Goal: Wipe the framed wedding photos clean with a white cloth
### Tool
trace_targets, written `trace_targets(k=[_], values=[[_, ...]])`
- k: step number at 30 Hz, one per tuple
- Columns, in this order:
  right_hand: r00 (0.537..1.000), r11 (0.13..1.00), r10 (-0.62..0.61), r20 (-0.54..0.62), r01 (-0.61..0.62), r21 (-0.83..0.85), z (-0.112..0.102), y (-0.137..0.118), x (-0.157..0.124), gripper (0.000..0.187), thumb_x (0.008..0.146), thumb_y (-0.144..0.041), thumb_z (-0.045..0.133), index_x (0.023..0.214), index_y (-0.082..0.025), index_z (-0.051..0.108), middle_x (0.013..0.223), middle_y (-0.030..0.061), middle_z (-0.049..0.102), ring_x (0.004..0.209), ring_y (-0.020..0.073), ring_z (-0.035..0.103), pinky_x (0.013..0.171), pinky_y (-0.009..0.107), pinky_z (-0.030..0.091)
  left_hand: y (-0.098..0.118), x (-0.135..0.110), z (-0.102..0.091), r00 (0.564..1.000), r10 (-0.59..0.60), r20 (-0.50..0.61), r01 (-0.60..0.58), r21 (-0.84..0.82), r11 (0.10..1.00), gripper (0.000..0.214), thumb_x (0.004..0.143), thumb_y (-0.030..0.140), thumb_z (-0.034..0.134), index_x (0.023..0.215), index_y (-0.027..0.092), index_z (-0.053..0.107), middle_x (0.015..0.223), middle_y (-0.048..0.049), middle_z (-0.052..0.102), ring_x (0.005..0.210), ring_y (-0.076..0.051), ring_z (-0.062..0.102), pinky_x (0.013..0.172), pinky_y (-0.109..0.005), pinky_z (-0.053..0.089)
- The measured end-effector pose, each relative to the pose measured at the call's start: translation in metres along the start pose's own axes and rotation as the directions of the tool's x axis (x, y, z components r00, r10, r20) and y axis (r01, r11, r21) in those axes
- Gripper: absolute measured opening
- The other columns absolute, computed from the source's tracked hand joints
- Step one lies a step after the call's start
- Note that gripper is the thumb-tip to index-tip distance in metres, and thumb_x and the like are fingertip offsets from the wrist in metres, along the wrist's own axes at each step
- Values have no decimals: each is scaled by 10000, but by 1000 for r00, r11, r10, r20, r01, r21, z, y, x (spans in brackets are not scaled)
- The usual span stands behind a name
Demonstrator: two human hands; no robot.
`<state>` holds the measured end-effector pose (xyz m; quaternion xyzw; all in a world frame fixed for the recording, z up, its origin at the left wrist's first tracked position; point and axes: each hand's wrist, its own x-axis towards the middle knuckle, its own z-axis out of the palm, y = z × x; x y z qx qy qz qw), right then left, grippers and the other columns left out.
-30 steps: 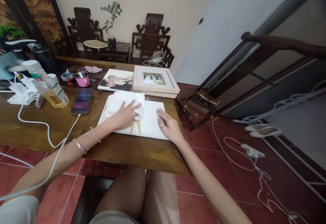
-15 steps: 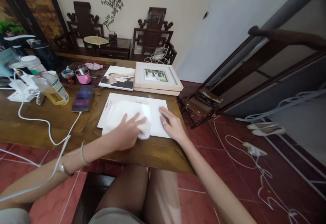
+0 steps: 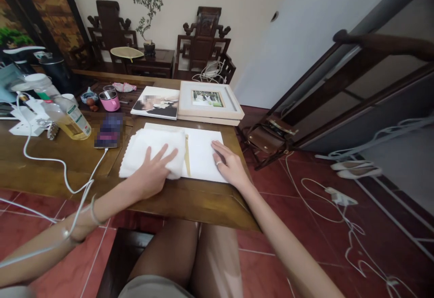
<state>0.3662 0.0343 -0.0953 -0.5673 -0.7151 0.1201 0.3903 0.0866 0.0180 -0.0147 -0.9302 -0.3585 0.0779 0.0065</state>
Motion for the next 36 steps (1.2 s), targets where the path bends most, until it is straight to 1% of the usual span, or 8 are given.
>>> trace_targets(k=[5, 13, 16, 19, 26, 29, 32, 36], values=[[1000, 1000, -7, 11, 7, -15, -2, -2, 0, 445, 906, -290, 435, 1250, -82, 626, 1346, 162, 577, 1310, 266, 494, 1139, 482, 356, 7, -29, -4, 997, 65, 52, -62, -47, 997, 344, 758, 31, 461, 922, 173, 728, 1601, -34, 169, 1468, -363, 100, 1111, -674, 202], [1000, 1000, 7, 12, -7, -14, -1, 1, 0, 442, 903, -297, 442, 1248, -95, 629, 1356, 159, 569, 1313, 270, 489, 1145, 488, 342, -56, 27, -7, 995, -100, -16, 99, -89, 991, 369, 825, 61, 414, 1038, 163, 698, 1580, -53, 233, 1461, -349, 147, 1086, -721, 163], [1000, 1000, 4, 10, -4, -18, -1, 1, 0, 433, 904, -300, 445, 1252, -119, 629, 1358, 144, 571, 1310, 265, 493, 1140, 495, 348, -65, 36, -5, 991, -119, -58, 114, -74, 991, 360, 839, 66, 399, 1025, 143, 697, 1581, -62, 230, 1462, -362, 123, 1087, -719, 165], [1000, 1000, 0, 13, 0, -18, -1, 0, 0, 437, 905, -299, 442, 1254, -112, 627, 1356, 148, 572, 1310, 265, 493, 1140, 492, 348, -56, 20, -3, 994, -102, -34, 100, -62, 993, 343, 834, 67, 411, 986, 143, 708, 1582, -53, 228, 1463, -366, 112, 1094, -706, 182], [1000, 1000, 12, 19, -12, -14, -1, -2, 0, 427, 903, -287, 445, 1256, -131, 628, 1359, 133, 573, 1314, 264, 489, 1143, 497, 344, -20, -58, 4, 999, 6, -37, -10, -106, 994, 364, 761, 8, 434, 866, 188, 733, 1595, 25, 174, 1475, -337, 80, 1142, -658, 141], [1000, 1000, 10, 15, -10, -9, -1, -2, 0, 429, 904, -292, 443, 1255, -129, 628, 1359, 133, 574, 1313, 260, 490, 1144, 490, 344, -19, -68, 3, 999, 26, -30, -30, -149, 988, 407, 751, -4, 429, 901, 217, 736, 1592, 50, 181, 1476, -323, 86, 1152, -645, 130], [1000, 1000, 8, 11, -8, -11, -1, -1, 0, 434, 904, -298, 440, 1252, -120, 629, 1355, 140, 576, 1311, 257, 493, 1145, 480, 343, -27, -54, -2, 1000, 19, -18, -22, -155, 988, 454, 780, 3, 407, 1010, 241, 717, 1588, 58, 199, 1480, -295, 90, 1152, -633, 155], [1000, 1000, 13, 14, -12, -12, -1, -1, 0, 436, 904, -303, 440, 1250, -118, 630, 1352, 145, 577, 1308, 262, 496, 1139, 487, 349, -44, -13, -7, 999, -27, 23, 30, -118, 993, 381, 829, 58, 402, 1008, 195, 710, 1591, 12, 193, 1479, -313, 77, 1127, -661, 174]])
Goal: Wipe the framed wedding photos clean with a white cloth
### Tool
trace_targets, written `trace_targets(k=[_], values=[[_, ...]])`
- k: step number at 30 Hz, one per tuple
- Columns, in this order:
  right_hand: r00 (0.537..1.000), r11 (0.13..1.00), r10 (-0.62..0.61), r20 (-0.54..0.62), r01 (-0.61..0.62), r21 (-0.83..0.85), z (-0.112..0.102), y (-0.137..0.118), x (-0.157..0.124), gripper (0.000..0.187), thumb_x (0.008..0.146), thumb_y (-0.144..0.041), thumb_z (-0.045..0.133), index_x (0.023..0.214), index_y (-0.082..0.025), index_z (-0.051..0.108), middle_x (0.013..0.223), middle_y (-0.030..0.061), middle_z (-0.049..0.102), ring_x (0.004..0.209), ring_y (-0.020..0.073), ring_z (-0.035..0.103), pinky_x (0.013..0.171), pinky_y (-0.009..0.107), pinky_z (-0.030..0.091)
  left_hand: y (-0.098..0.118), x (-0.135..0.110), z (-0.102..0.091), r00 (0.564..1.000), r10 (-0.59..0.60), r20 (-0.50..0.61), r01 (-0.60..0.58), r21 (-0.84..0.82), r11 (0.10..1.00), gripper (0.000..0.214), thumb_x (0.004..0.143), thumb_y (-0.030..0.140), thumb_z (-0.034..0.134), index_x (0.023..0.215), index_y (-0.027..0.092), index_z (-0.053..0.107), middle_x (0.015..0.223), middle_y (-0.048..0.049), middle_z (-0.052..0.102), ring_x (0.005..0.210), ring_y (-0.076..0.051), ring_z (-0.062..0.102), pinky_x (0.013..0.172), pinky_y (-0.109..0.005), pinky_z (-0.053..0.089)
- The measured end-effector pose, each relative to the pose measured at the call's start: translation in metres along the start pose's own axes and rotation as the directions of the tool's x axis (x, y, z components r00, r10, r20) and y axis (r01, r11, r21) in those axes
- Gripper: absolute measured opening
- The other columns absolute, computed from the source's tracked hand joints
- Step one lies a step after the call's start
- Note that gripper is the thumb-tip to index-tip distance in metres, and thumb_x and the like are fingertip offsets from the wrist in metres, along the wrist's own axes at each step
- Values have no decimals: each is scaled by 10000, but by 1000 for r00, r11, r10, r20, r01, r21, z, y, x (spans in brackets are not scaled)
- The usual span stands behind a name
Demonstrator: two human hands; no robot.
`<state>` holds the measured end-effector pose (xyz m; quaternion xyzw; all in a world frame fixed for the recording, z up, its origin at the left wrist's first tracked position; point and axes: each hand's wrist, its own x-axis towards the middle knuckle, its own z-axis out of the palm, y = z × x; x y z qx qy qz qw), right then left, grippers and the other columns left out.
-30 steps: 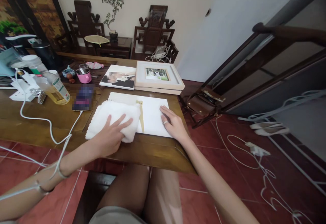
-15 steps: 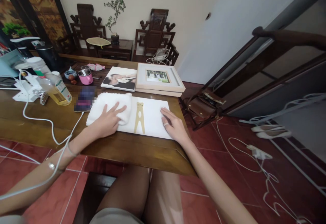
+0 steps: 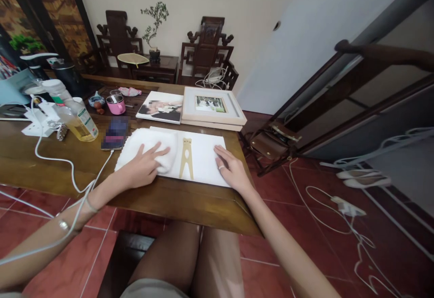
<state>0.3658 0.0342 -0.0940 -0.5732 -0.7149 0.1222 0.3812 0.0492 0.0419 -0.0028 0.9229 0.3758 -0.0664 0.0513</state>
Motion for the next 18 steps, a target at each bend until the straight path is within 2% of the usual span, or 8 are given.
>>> trace_targets(k=[3, 5, 7, 11, 13, 15, 18], values=[[1000, 1000, 4, 4, -4, -1, 0, 0, 0, 438, 905, -307, 438, 1250, -119, 631, 1356, 147, 574, 1311, 270, 492, 1138, 498, 347, -7, 25, -2, 999, -28, -19, 28, 12, 1000, 361, 855, 101, 398, 1030, 182, 703, 1593, -20, 189, 1473, -341, 82, 1103, -696, 165], [1000, 1000, 5, 3, -5, 5, 0, 1, 0, 434, 904, -307, 442, 1252, -129, 632, 1358, 141, 573, 1314, 269, 489, 1139, 499, 345, -4, 31, 0, 999, -20, -35, 21, 28, 999, 367, 849, 96, 398, 1024, 186, 708, 1594, -23, 190, 1470, -351, 86, 1099, -704, 158], [1000, 1000, 4, 1, -4, 18, 0, 1, 0, 423, 901, -301, 454, 1256, -153, 631, 1362, 123, 574, 1316, 265, 486, 1140, 503, 344, 8, 25, 4, 999, 14, -39, -12, 56, 998, 367, 826, 71, 406, 981, 182, 720, 1594, -26, 194, 1470, -356, 87, 1104, -699, 161], [1000, 999, 3, -9, -3, 45, 1, 3, 0, 405, 891, -291, 481, 1253, -194, 635, 1356, 90, 585, 1315, 260, 488, 1146, 503, 335, 40, -5, 9, 997, 78, -22, -76, 95, 993, 353, 788, 54, 435, 952, 157, 730, 1599, -57, 171, 1462, -395, 80, 1097, -706, 186], [1000, 999, 3, -12, -3, 47, 1, 3, 0, 405, 891, -292, 482, 1249, -186, 638, 1352, 94, 588, 1314, 260, 490, 1150, 498, 330, 48, -17, 8, 996, 86, 11, -87, 89, 992, 357, 787, 56, 440, 965, 160, 731, 1598, -55, 172, 1461, -395, 90, 1099, -694, 207], [1000, 999, 3, -11, -2, 46, 1, 2, 0, 407, 893, -293, 477, 1248, -177, 638, 1352, 100, 588, 1313, 260, 491, 1150, 494, 330, 45, -19, 4, 996, 85, 33, -87, 70, 994, 388, 789, 47, 431, 1006, 187, 722, 1594, -32, 193, 1467, -365, 103, 1111, -665, 221], [1000, 999, 5, -8, -5, 46, 1, 2, 0, 408, 895, -295, 472, 1249, -175, 637, 1357, 104, 583, 1314, 260, 489, 1149, 491, 332, 22, 0, -2, 999, 32, 37, -33, 26, 999, 406, 814, 53, 400, 1050, 208, 692, 1585, -13, 231, 1470, -329, 128, 1109, -651, 230]])
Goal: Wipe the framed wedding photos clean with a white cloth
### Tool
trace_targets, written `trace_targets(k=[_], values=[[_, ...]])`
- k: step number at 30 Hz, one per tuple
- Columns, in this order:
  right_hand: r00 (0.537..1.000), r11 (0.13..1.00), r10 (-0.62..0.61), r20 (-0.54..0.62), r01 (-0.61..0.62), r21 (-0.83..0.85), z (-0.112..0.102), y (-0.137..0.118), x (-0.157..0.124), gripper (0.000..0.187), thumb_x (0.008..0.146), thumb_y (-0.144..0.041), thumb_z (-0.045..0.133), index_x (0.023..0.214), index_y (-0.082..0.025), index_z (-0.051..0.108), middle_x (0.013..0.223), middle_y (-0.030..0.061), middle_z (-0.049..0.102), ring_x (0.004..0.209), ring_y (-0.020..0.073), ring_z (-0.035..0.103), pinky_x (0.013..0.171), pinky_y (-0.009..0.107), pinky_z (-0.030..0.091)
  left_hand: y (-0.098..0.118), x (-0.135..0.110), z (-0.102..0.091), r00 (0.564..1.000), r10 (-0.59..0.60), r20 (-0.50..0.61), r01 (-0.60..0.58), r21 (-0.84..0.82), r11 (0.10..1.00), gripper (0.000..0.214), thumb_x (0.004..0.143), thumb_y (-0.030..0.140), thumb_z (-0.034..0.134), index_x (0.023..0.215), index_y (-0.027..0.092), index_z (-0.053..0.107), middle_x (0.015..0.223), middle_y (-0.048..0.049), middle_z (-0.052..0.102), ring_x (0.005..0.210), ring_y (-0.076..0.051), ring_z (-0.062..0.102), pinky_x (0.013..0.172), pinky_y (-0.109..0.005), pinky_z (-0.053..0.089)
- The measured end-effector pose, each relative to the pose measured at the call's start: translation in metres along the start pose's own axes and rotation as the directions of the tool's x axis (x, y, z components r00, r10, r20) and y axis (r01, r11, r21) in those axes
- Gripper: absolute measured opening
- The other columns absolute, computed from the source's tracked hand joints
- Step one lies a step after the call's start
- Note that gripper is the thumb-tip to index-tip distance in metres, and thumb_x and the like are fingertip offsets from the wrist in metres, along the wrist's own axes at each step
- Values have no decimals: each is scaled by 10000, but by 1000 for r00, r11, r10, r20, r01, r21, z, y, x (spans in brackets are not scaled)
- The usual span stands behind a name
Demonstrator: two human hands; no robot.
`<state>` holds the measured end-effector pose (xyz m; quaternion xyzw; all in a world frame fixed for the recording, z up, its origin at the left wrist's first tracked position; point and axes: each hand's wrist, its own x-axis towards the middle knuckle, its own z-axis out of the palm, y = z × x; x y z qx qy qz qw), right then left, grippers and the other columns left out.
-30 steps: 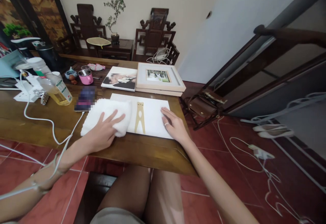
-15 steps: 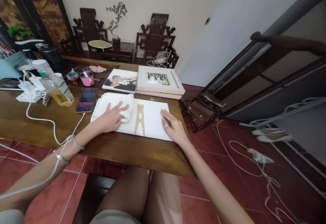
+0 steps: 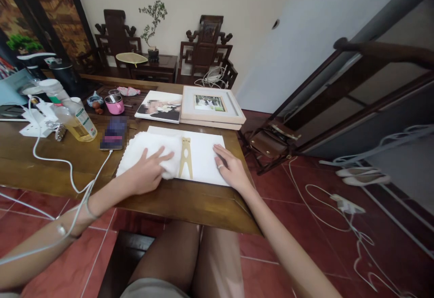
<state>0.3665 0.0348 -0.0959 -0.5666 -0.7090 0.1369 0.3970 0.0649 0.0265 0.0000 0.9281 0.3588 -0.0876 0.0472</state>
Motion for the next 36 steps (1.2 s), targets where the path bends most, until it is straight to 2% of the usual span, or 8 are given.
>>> trace_targets(k=[3, 6, 12, 16, 24, 28, 31, 36], values=[[1000, 1000, 3, 1, -3, -8, 0, -1, 0, 416, 898, -296, 462, 1250, -157, 634, 1362, 119, 576, 1316, 264, 486, 1146, 497, 332, -34, 36, -8, 998, -61, -11, 60, -51, 997, 351, 859, 106, 368, 1022, 177, 670, 1541, -53, 341, 1447, -320, 216, 1085, -627, 285], [1000, 1000, 0, -3, 0, -19, 0, -1, 1, 418, 902, -294, 451, 1248, -147, 635, 1359, 130, 576, 1316, 265, 486, 1144, 502, 334, -55, 73, -20, 995, -67, -68, 61, -82, 995, 317, 861, 133, 367, 966, 147, 666, 1307, -122, 599, 1252, -275, 507, 1026, -461, 412], [1000, 1000, -13, -8, 13, -15, 0, 0, 0, 410, 896, -289, 459, 1246, -171, 638, 1353, 117, 584, 1314, 265, 489, 1137, 513, 342, -38, 121, -37, 991, 41, -125, -58, -134, 989, 299, 810, 129, 397, 891, 139, 685, 1001, -116, 710, 919, -228, 640, 839, -330, 475], [1000, 1000, -12, -3, 12, 0, 0, 1, 1, 411, 889, -275, 469, 1253, -183, 634, 1354, 106, 585, 1317, 265, 485, 1143, 514, 332, -30, 126, -34, 990, 65, -128, -79, -114, 990, 292, 813, 138, 393, 850, 138, 683, 979, -123, 707, 890, -224, 632, 810, -325, 468], [1000, 1000, -13, 0, 13, 0, 1, 0, 2, 416, 890, -268, 456, 1251, -167, 634, 1354, 111, 583, 1323, 259, 479, 1151, 505, 326, -68, 100, -30, 991, -94, -95, 85, -100, 991, 283, 805, 159, 395, 823, 139, 676, 886, -118, 708, 842, -229, 640, 796, -331, 484], [1000, 1000, -11, -7, 11, 3, 1, -1, 2, 414, 884, -264, 462, 1247, -172, 637, 1352, 110, 586, 1322, 262, 480, 1148, 512, 328, -46, 113, -26, 994, -61, -90, 51, -114, 992, 333, 844, 139, 375, 990, 138, 675, 1161, -147, 664, 1099, -293, 590, 938, -446, 460], [1000, 1000, -12, -5, 12, 16, 1, 0, 1, 410, 876, -258, 475, 1248, -197, 636, 1349, 92, 591, 1323, 259, 479, 1145, 512, 331, -13, 130, -22, 998, -13, -67, 7, -92, 996, 401, 861, 103, 365, 1151, 171, 633, 1479, -116, 429, 1378, -358, 326, 1016, -652, 340], [1000, 1000, -12, 2, 12, 12, 1, 1, 2, 415, 869, -252, 480, 1252, -207, 634, 1346, 84, 594, 1317, 262, 485, 1143, 514, 335, 32, 133, -13, 994, 22, -109, -19, 33, 999, 420, 851, 78, 398, 1182, 167, 641, 1558, -111, 289, 1439, -403, 168, 1023, -762, 218]])
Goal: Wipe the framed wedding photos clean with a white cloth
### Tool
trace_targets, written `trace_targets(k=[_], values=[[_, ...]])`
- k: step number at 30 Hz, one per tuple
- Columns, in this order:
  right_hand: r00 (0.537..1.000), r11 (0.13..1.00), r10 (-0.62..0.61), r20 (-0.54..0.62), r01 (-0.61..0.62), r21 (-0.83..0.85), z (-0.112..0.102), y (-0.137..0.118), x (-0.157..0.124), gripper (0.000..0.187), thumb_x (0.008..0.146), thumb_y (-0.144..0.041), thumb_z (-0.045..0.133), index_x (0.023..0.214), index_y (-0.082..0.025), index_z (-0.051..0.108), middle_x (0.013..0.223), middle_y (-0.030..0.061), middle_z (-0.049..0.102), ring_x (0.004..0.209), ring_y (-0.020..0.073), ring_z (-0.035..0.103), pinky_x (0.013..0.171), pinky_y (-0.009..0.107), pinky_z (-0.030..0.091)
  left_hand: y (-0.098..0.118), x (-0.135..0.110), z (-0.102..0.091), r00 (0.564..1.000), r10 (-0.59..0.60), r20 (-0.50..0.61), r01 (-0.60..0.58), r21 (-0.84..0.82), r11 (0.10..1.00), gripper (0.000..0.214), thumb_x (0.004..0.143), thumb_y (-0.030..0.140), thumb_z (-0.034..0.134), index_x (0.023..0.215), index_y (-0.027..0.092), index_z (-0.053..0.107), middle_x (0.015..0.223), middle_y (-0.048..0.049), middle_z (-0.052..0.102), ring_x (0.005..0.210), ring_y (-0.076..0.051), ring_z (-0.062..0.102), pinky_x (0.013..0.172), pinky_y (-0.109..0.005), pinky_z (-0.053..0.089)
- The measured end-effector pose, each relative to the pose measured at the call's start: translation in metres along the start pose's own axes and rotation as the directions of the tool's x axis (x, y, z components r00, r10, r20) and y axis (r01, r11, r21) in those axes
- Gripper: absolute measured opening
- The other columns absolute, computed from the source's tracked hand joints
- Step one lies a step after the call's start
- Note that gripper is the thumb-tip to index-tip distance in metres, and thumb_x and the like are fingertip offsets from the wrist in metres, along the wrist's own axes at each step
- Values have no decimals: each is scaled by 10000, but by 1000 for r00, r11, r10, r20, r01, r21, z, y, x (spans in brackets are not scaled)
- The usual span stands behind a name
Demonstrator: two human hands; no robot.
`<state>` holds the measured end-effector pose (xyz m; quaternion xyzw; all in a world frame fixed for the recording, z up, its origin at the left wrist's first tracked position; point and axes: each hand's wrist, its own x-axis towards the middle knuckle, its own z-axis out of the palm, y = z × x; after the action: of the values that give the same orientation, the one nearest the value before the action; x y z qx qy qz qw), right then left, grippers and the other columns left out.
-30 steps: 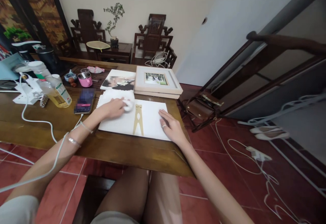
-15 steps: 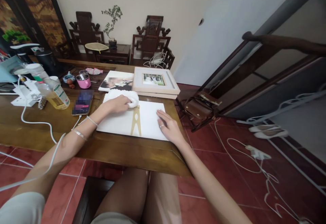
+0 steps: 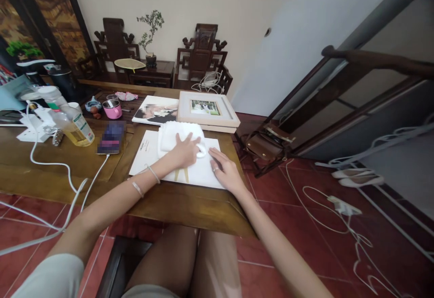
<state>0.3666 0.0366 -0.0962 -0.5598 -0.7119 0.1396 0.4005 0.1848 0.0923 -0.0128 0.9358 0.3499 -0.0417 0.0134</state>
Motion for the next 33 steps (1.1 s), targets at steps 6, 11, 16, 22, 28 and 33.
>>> trace_targets(k=[6, 11, 16, 22, 28, 33], values=[[1000, 1000, -21, 15, 21, -17, -1, -1, 1, 448, 854, -210, 445, 1261, -178, 629, 1353, 99, 587, 1322, 268, 479, 1141, 502, 346, 43, -63, 7, 981, 194, -13, -192, 103, 976, 329, 838, 145, 466, 1051, 131, 715, 1519, -158, 349, 1400, -450, 254, 1066, -707, 243], [999, 1000, -23, 24, 23, -6, -2, -2, 2, 473, 828, -181, 451, 1268, -192, 623, 1367, 88, 576, 1330, 269, 469, 1145, 509, 337, 49, -72, 4, 975, 218, -37, -215, 83, 973, 316, 837, 157, 477, 1034, 146, 724, 1496, -153, 391, 1381, -442, 303, 1049, -682, 301], [1000, 999, -2, 2, 2, -35, -1, -2, 2, 429, 866, -238, 449, 1243, -164, 638, 1345, 116, 590, 1313, 273, 489, 1141, 506, 342, 15, -16, -1, 996, 89, 30, -90, 17, 996, 379, 865, 126, 438, 1179, 149, 649, 1540, -124, 325, 1429, -393, 225, 1085, -675, 239], [1000, 999, 3, 1, -3, -43, -1, -3, 2, 407, 871, -239, 454, 1216, -158, 654, 1347, 121, 588, 1308, 277, 494, 1131, 500, 356, -3, 18, 3, 996, 69, -49, -69, -1, 998, 405, 890, 107, 406, 1252, 135, 583, 1553, -127, 297, 1450, -327, 201, 1120, -630, 205], [1000, 1000, -6, 18, 7, -25, -1, -1, 3, 436, 854, -206, 458, 1249, -152, 634, 1353, 119, 583, 1321, 271, 479, 1140, 494, 343, 24, -22, 3, 992, 128, -4, -127, 79, 989, 353, 852, 98, 442, 1105, 135, 685, 1518, -153, 358, 1415, -371, 272, 1079, -660, 254], [1000, 1000, -23, 19, 23, -5, 0, 1, 3, 468, 839, -184, 452, 1275, -162, 620, 1364, 107, 575, 1327, 267, 473, 1141, 495, 342, 46, -62, 6, 981, 189, -30, -185, 99, 978, 321, 859, 143, 448, 1033, 125, 717, 1509, -164, 368, 1406, -385, 289, 1086, -644, 260]])
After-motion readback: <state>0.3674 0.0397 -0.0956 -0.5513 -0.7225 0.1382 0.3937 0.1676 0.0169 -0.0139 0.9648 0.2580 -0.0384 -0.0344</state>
